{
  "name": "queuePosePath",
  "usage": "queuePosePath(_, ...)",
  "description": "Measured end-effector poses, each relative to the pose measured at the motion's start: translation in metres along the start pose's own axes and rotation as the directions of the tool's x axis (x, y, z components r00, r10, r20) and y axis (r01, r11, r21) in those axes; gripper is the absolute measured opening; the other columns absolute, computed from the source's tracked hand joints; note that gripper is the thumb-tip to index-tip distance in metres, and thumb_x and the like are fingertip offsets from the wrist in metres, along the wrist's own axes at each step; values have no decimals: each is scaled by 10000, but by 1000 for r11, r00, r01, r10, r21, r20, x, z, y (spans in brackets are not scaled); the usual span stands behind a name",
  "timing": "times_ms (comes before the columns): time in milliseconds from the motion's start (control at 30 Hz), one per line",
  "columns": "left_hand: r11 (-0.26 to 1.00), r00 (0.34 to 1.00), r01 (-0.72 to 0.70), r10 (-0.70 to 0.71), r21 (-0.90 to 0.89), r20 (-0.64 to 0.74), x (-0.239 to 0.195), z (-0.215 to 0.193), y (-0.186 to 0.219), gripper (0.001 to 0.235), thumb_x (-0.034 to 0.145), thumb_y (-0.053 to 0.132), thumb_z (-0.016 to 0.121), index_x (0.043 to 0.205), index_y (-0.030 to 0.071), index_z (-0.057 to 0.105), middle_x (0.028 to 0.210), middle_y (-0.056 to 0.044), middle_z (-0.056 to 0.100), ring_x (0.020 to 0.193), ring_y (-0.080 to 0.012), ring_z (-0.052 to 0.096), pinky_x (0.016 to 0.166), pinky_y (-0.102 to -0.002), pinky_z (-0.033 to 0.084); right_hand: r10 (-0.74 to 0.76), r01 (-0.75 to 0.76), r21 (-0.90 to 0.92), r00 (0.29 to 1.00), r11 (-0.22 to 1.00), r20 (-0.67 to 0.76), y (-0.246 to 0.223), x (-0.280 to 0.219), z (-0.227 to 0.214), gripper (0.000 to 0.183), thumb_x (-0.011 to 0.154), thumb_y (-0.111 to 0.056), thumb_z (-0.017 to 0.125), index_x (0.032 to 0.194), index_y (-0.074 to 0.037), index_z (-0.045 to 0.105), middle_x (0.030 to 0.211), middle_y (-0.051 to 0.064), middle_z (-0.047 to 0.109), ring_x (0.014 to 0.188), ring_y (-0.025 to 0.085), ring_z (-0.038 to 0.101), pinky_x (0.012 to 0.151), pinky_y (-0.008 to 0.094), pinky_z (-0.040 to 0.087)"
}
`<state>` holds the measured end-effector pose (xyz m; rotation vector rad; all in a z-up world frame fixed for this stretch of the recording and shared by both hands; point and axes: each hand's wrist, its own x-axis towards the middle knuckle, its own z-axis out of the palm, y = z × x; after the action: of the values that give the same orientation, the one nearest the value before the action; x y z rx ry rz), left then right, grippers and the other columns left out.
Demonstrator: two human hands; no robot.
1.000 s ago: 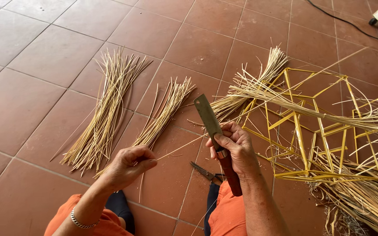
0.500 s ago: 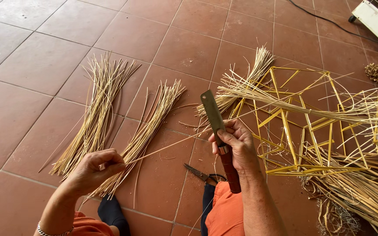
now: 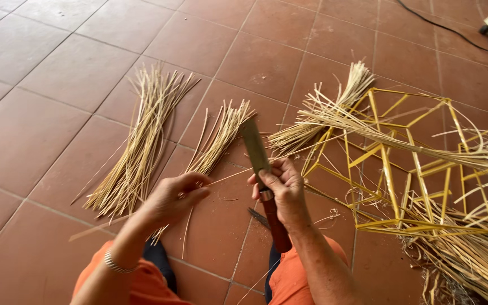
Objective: The person sits on a tiled floor and uses a knife to split long dried bamboo strips into thinner strands. They repeatedly pick up a strip, split it lengthwise, and place the resulting pieces into a pile on the floor.
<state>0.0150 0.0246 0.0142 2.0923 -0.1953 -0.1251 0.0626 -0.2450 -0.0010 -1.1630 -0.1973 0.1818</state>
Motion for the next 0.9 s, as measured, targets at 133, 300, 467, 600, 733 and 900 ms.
queuePosePath(133, 997, 989, -78, 75, -15, -129, 10, 27, 15, 202, 934, 192, 721, 1095, 70, 722, 712, -36, 685, 610, -85, 563, 559, -277, 493, 150, -148, -34, 987, 988, 56, 14, -9, 26, 142, 978, -77, 612, 1094, -27, 546, 854, 153, 742, 579, 155, 670, 483, 267, 519)
queuePosePath(300, 994, 994, -72, 64, -87, -93, 15, 27, 17, 133, 938, 181, 719, 1001, 68, 750, 688, -19, 691, 631, -71, 615, 570, -268, 518, 175, -173, -32, 983, 984, 61, 10, -10, 27, 146, 979, -73, 617, 1093, -20, 545, 849, 158, 745, 575, 156, 665, 472, 271, 508)
queuePosePath(467, 993, 999, -26, 21, -114, -46, 13, 17, 9, 122, 926, 173, 730, 983, 67, 755, 703, -13, 683, 641, -75, 612, 581, -269, 526, 78, -79, 20, 996, 997, 45, -5, -6, 10, 124, 987, -53, 616, 1086, -21, 549, 853, 180, 735, 587, 182, 673, 509, 293, 547)
queuePosePath(600, 996, 999, -28, 25, -79, -43, 7, 7, 1, 122, 910, 164, 737, 968, 59, 759, 704, -4, 690, 652, -69, 598, 601, -265, 522, 31, -33, 83, 999, 996, 22, -15, -4, -6, 105, 990, -38, 607, 1070, -27, 539, 851, 191, 730, 584, 198, 676, 485, 299, 534)
queuePosePath(733, 999, 999, -43, 42, -32, -5, 4, -4, -9, 117, 904, 158, 739, 957, 58, 768, 680, -10, 680, 651, -65, 569, 613, -270, 514, -8, 8, 75, 1000, 997, -8, -20, -5, -18, 98, 981, -28, 612, 1059, -21, 553, 846, 192, 725, 587, 206, 684, 486, 324, 554)
queuePosePath(900, 998, 998, -56, 56, -15, 3, 0, -15, -24, 125, 893, 169, 740, 950, 63, 775, 718, 23, 723, 682, -48, 604, 648, -256, 538, -64, 66, 59, 998, 996, -21, -26, -6, -32, 92, 996, -32, 615, 1076, -17, 571, 865, 195, 728, 612, 203, 687, 518, 319, 566)
